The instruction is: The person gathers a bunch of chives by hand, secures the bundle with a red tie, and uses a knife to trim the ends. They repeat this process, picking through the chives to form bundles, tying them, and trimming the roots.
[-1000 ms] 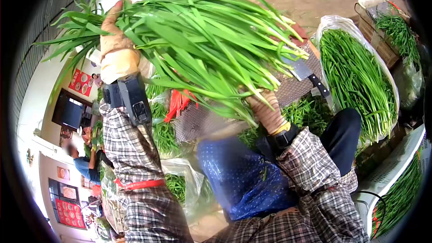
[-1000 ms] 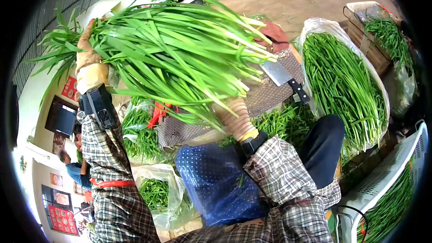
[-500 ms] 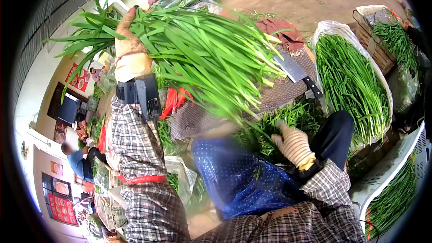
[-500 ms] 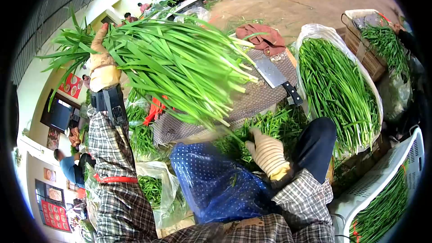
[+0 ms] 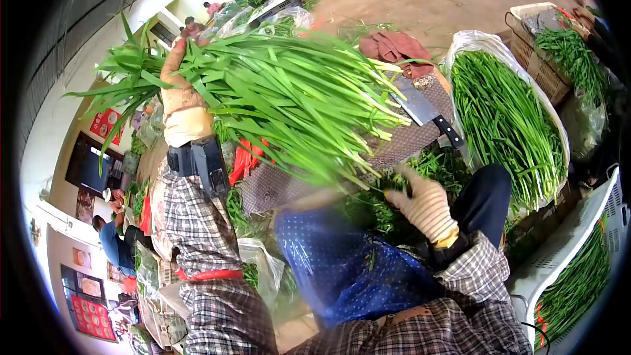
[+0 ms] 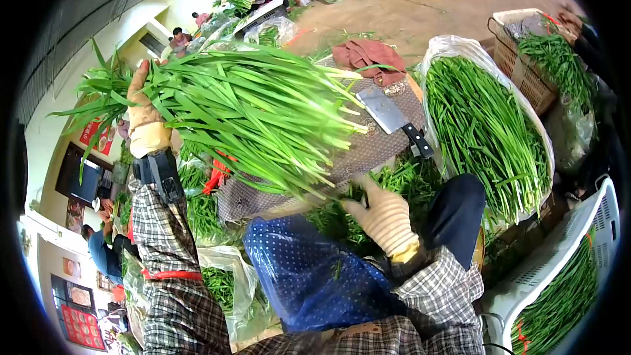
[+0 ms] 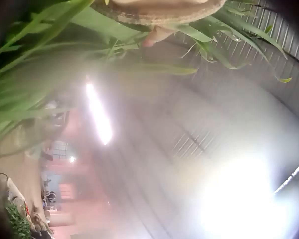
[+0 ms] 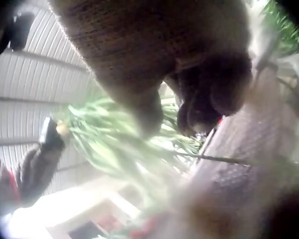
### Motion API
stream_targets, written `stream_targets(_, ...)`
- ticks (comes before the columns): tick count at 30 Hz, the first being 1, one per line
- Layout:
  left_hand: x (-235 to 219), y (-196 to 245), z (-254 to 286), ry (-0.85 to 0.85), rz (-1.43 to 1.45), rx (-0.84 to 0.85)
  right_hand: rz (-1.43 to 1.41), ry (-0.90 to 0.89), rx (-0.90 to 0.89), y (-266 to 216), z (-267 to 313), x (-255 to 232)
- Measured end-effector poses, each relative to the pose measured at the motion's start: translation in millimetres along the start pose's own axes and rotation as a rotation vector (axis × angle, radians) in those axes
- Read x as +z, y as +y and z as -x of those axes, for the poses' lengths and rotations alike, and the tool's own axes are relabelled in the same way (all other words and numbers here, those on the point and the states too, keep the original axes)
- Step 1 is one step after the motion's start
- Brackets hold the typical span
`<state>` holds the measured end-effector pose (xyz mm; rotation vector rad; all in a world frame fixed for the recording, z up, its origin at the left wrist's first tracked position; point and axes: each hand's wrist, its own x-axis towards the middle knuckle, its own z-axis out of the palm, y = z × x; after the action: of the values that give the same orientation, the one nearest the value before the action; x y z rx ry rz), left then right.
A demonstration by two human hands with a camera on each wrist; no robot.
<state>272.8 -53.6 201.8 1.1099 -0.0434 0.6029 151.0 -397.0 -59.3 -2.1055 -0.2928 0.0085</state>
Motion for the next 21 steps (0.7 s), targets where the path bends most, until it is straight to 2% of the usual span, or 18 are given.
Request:
stream_targets(1, -3, -2, -1, -0.064, -0.028, -0.028, -0.106, 0.000, 0.127, -30, -11, -17)
stream_targets(2, -3, -4, 0, -0.069, -0.018, -0.030, -0.299, 0.159, -0.046, -30, -24, -10)
stream_targets(3, 2, -8, 9, -0.064, -0.054, 0.052, -0.266, 0.103, 0.008, -49, -40, -18)
stream_targets(5, 19, -9, 30, -0.071, -0.052, 0.004, -0.480, 0.036, -0.055, -30, -89, 20)
stream_targets(7, 10, -8, 25, -0.141, 0.010, -0.079, -0.478, 0.067, -0.060, -50, -94, 24)
stream_targets(8, 2, -10, 22, -0.123, -0.108, 0.066, -0.589, 0.197, -0.183, -54, -91, 31)
stream_targets(9, 14, -5, 32, -0.004, -0.060, -0.013, -0.591, 0.187, -0.179, -55, -82, 30)
stream_targets(11, 2, -3, 31, -0.046, -0.096, 0.033, -0.958, 0.055, 0.113, -56, -61, 16)
stream_targets(12, 0, -4, 33, -0.042, -0.096, 0.031, -0.898, 0.044, 0.191, -51, -52, 15)
stream_targets(13, -2, -5, 35, -0.046, -0.085, 0.054, -0.679, 0.111, 0.047, -15, -47, 37)
stream_targets(15, -11, -4, 34, -0.043, -0.078, 0.078, -0.372, -0.163, 0.031, -3, -11, 19)
stream_targets(16, -22, -1, 28, -0.097, -0.017, 0.044, 0.013, -0.251, -0.035, 23, -1, 27)
stream_targets(17, -31, 1, 24, -0.156, 0.048, 0.010, 0.184, -0.367, 0.046, 55, 7, 40)
stream_targets(18, -39, 2, 21, -0.298, 0.116, -0.040, 0.334, -0.476, 0.011, 61, 17, 30)
stream_targets(19, -39, 2, 21, -0.295, 0.114, -0.036, 0.480, -0.586, -0.023, 56, 25, 18)
stream_targets(21, -40, 2, 25, -0.128, 0.065, 0.094, 0.313, -0.332, -0.014, 9, 15, -17)
